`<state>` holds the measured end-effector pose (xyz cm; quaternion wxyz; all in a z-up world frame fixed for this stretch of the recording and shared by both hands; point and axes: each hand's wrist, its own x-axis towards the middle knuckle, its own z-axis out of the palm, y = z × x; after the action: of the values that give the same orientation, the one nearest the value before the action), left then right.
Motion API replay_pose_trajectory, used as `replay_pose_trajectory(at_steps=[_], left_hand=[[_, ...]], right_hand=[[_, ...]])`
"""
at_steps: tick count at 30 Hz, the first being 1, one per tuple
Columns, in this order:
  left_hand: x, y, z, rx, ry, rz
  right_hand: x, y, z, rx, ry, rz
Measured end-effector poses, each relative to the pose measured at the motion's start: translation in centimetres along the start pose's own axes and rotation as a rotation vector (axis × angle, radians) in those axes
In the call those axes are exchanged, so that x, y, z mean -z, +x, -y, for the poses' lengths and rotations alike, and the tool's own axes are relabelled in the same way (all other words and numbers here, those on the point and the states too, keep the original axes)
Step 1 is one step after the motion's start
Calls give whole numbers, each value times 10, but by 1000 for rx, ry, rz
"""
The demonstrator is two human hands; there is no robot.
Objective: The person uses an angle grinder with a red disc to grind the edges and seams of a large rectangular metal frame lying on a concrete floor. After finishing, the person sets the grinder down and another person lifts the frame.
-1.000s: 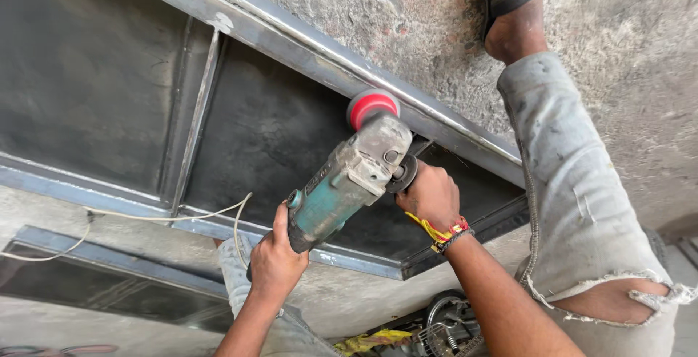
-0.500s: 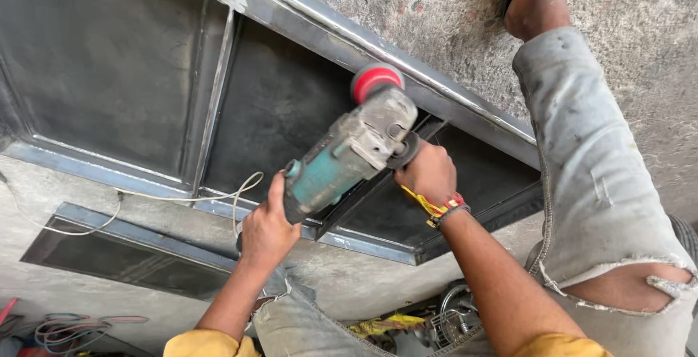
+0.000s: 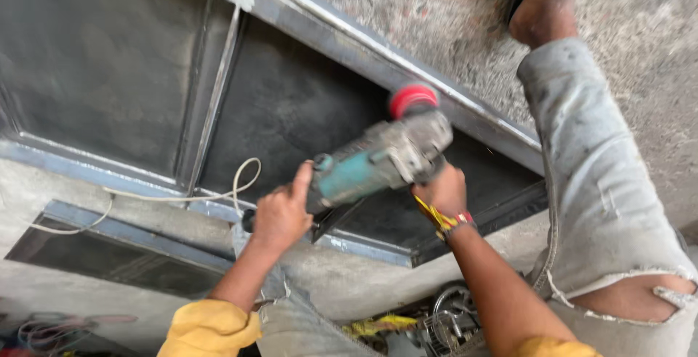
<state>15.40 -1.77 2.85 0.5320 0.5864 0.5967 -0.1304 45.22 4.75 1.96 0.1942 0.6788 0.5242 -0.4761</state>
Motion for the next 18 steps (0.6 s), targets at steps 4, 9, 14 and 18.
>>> replay_pose_trajectory(at_steps=[4,9,14,18], left_hand=[[17,-17,18,158,2,-29],[-2,-13,-5,137,10,31],[-24,0,-11,-22,-9,-46],[-13,-11,17,71,-27,-94]], right_hand=[[-9,20,26,-220,5,118],[5,6,12,-215,22,51],[6,-9,-17,-170,100,-50],[-15,17,-2,113,12,-28]])
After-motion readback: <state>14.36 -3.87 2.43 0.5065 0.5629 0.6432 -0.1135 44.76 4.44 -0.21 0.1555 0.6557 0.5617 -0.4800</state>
